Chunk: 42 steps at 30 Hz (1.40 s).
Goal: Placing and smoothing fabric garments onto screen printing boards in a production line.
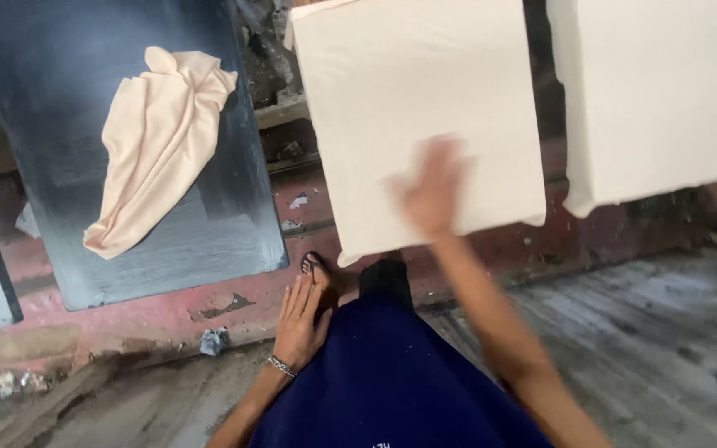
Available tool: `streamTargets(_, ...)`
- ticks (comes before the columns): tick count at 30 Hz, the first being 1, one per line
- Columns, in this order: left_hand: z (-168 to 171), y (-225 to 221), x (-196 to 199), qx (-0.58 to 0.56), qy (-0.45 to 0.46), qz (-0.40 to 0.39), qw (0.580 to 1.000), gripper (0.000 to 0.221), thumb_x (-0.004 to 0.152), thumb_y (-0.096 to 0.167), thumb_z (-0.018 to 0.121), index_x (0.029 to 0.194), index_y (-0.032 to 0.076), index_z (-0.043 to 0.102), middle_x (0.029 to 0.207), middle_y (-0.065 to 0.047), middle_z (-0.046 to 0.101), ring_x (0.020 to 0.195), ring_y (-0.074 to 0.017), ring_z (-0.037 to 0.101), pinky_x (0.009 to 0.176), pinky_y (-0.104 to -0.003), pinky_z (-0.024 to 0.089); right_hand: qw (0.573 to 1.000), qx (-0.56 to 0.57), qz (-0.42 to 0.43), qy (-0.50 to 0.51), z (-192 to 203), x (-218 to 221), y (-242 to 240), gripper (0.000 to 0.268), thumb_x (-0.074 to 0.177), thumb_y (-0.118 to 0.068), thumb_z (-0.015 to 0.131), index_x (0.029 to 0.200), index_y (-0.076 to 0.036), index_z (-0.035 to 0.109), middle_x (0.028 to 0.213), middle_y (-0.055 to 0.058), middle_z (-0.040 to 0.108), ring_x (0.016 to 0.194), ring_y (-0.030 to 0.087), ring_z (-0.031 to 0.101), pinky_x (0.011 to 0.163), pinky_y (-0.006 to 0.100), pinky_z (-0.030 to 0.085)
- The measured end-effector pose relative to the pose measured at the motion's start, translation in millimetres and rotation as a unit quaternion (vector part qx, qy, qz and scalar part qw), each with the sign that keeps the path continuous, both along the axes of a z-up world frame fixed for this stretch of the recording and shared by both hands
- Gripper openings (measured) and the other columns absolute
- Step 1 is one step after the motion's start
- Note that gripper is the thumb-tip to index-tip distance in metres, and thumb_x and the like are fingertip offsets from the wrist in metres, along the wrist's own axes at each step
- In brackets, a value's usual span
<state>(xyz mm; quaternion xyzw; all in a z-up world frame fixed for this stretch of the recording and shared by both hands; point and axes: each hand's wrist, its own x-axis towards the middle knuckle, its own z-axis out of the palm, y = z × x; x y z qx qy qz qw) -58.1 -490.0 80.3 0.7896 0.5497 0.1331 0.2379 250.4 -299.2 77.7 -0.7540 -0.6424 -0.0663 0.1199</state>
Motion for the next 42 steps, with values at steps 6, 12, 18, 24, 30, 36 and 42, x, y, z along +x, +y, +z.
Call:
streamTargets(6, -4, -20, -72, -0.007, -0.059, -0.076, 0.995, 0.050, 0.087, 0.027, 0.076, 0.135, 0.017, 0.066, 0.137, -0.008, 0.066, 0.135, -0.0304, 0.055, 0.115, -0.047, 0.040, 0.959, -0.093, 0.163, 0.212, 5, -18, -44, 0.080, 0.097, -0.048, 0.066, 0.152, 0.006, 0.045, 0.154, 0.035, 0.042, 0.147, 0.051, 0.034, 0.121, 0.065, 0.018)
streamTargets(12, 50, 7, -149, -0.154, -0.079, 0.049, 0.984, 0.037, 0.099, 0.034, 0.058, 0.128, 0.014, 0.071, 0.118, -0.010, 0.076, 0.103, -0.0248, 0.074, 0.091, -0.039, 0.058, 0.925, -0.271, -0.236, 0.124, 81, 3, -40, 0.091, 0.102, -0.068, 0.011, 0.162, 0.000, -0.005, 0.168, 0.024, -0.012, 0.156, 0.039, -0.013, 0.126, 0.056, -0.011)
streamTargets(18, 99, 114, -124, -0.096, -0.174, 0.096, 0.975, 0.026, 0.099, 0.018, 0.068, 0.124, 0.021, 0.076, 0.113, -0.002, 0.078, 0.110, -0.0233, 0.072, 0.092, -0.038, 0.058, 0.967, -0.132, 0.202, 0.081, 13, -149, -63, 0.091, 0.096, -0.076, 0.042, 0.160, -0.012, 0.033, 0.164, 0.021, 0.032, 0.153, 0.041, 0.028, 0.122, 0.072, 0.011)
streamTargets(24, 112, 163, -171, -0.061, -0.204, 0.141, 0.967, 0.018, 0.103, 0.010, 0.068, 0.119, 0.008, 0.076, 0.108, -0.016, 0.076, 0.101, -0.0329, 0.072, 0.092, -0.046, 0.055, 0.984, -0.104, -0.127, 0.062, 17, 13, -33, 0.083, 0.109, -0.055, 0.057, 0.160, 0.007, 0.036, 0.157, 0.040, 0.031, 0.147, 0.051, 0.026, 0.120, 0.067, 0.017)
streamTargets(30, 46, 205, -198, -0.051, -0.232, 0.209, 0.949, 0.024, 0.106, 0.012, 0.068, 0.125, -0.003, 0.070, 0.114, -0.026, 0.070, 0.111, -0.0378, 0.067, 0.097, -0.048, 0.052, 0.983, -0.115, -0.064, 0.130, 23, -134, -63, 0.099, 0.093, -0.065, 0.063, 0.157, 0.006, 0.036, 0.160, 0.036, 0.031, 0.151, 0.046, 0.028, 0.125, 0.060, 0.018)
streamTargets(36, 12, 247, -245, 0.187, -0.047, 0.184, 0.964, 0.058, 0.090, 0.018, 0.089, 0.138, -0.004, 0.065, 0.141, -0.029, 0.055, 0.129, -0.0492, 0.053, 0.108, -0.056, 0.042, 0.987, -0.105, -0.125, 0.004, -1, 42, -82, 0.078, 0.104, -0.056, 0.052, 0.159, -0.001, 0.044, 0.160, 0.024, 0.044, 0.150, 0.040, 0.037, 0.115, 0.075, 0.013)
streamTargets(42, 10, 220, -290, 0.051, -0.080, 0.307, 0.947, 0.054, 0.086, 0.015, 0.090, 0.126, -0.009, 0.065, 0.104, -0.028, 0.064, 0.091, -0.0481, 0.068, 0.074, -0.049, 0.061, 0.942, -0.111, -0.286, 0.134, 3, -1, -54, 0.076, 0.111, -0.063, 0.052, 0.166, -0.014, 0.031, 0.167, 0.017, 0.009, 0.156, 0.032, 0.010, 0.125, 0.062, 0.014)
